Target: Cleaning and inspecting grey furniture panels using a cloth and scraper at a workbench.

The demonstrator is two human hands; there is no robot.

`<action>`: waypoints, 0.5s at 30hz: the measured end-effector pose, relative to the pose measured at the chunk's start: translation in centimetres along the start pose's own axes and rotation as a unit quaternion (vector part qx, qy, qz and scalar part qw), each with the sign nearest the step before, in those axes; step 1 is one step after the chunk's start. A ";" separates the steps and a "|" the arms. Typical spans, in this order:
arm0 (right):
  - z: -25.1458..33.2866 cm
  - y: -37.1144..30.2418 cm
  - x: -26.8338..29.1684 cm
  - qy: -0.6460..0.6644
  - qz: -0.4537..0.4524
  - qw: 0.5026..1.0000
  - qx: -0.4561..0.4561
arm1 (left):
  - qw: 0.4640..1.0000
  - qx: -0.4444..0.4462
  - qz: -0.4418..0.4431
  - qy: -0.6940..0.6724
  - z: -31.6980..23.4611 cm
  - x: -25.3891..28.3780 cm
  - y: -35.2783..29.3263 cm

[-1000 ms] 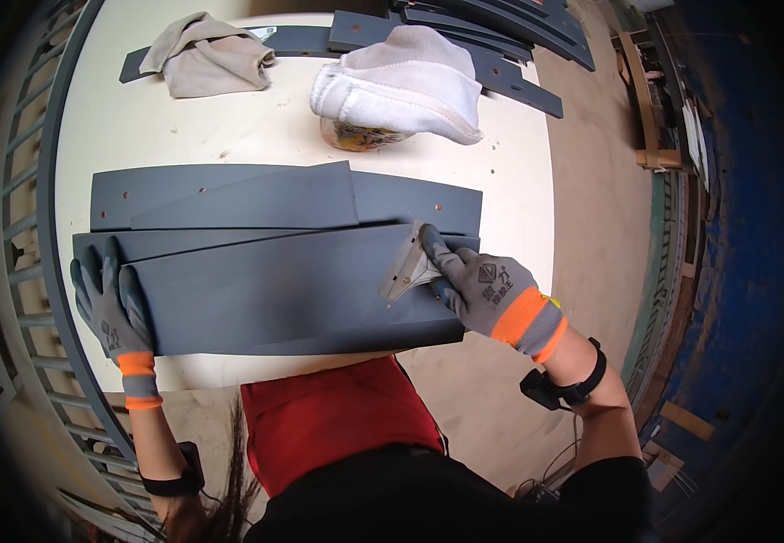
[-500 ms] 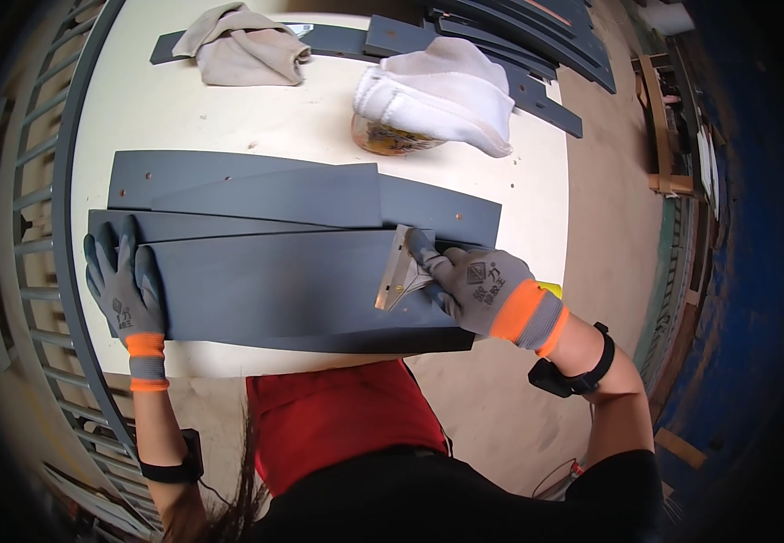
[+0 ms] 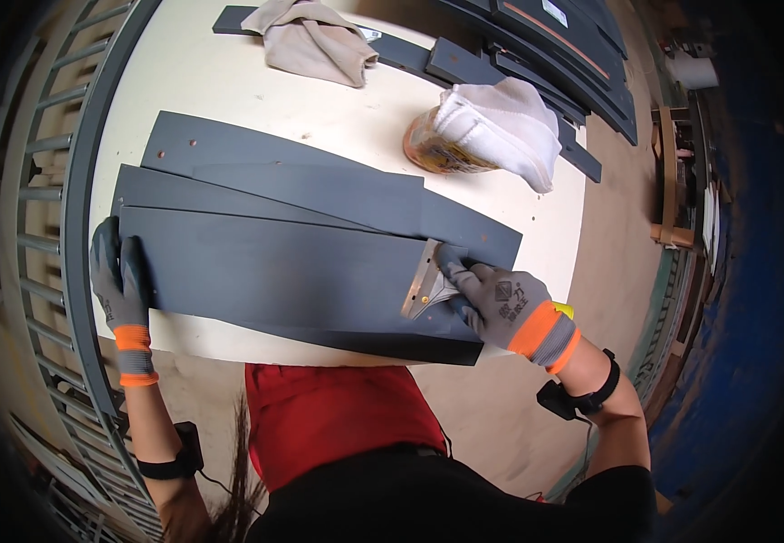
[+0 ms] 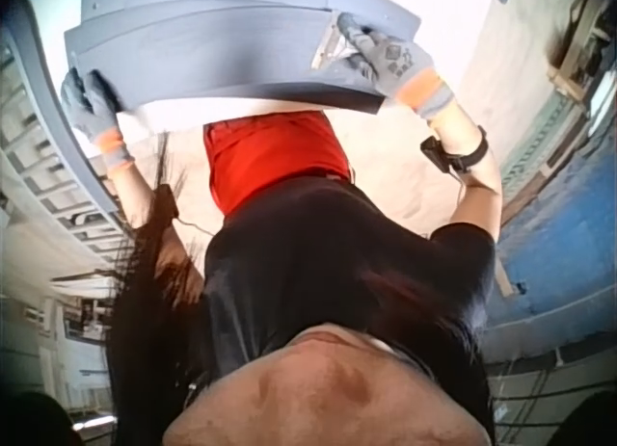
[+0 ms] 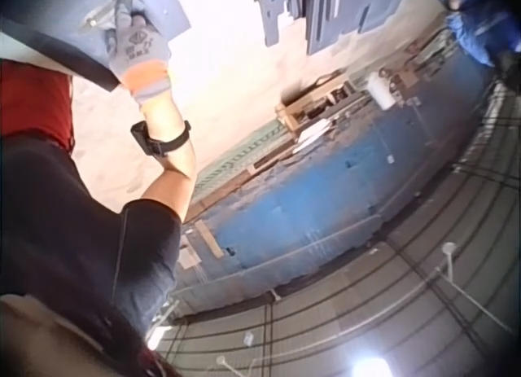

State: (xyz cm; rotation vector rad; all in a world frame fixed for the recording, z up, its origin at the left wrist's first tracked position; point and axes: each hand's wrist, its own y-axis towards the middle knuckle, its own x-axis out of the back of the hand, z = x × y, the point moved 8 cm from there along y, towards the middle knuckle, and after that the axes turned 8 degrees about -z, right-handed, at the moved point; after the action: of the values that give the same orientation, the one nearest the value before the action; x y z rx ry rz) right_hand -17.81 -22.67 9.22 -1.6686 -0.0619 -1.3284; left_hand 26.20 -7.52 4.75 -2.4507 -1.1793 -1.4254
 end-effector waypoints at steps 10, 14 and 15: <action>5.3 4.4 2.4 -0.067 0.018 0.993 0.094 | 0.996 -0.042 -0.048 0.067 -1.1 -0.7 -0.5; 6.8 5.2 3.1 -0.073 0.014 0.991 0.110 | 0.994 -0.030 -0.051 0.094 -0.8 -0.7 -0.7; 7.3 5.3 3.4 -0.077 0.007 0.990 0.116 | 0.995 -0.018 -0.046 0.090 -0.6 -0.7 -0.8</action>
State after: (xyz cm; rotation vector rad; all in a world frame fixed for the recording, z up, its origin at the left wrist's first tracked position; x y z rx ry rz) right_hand -8.19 -22.15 8.88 -1.5653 -0.2846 -1.1342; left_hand 25.07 -7.58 4.27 -2.2593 -1.2513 -1.6665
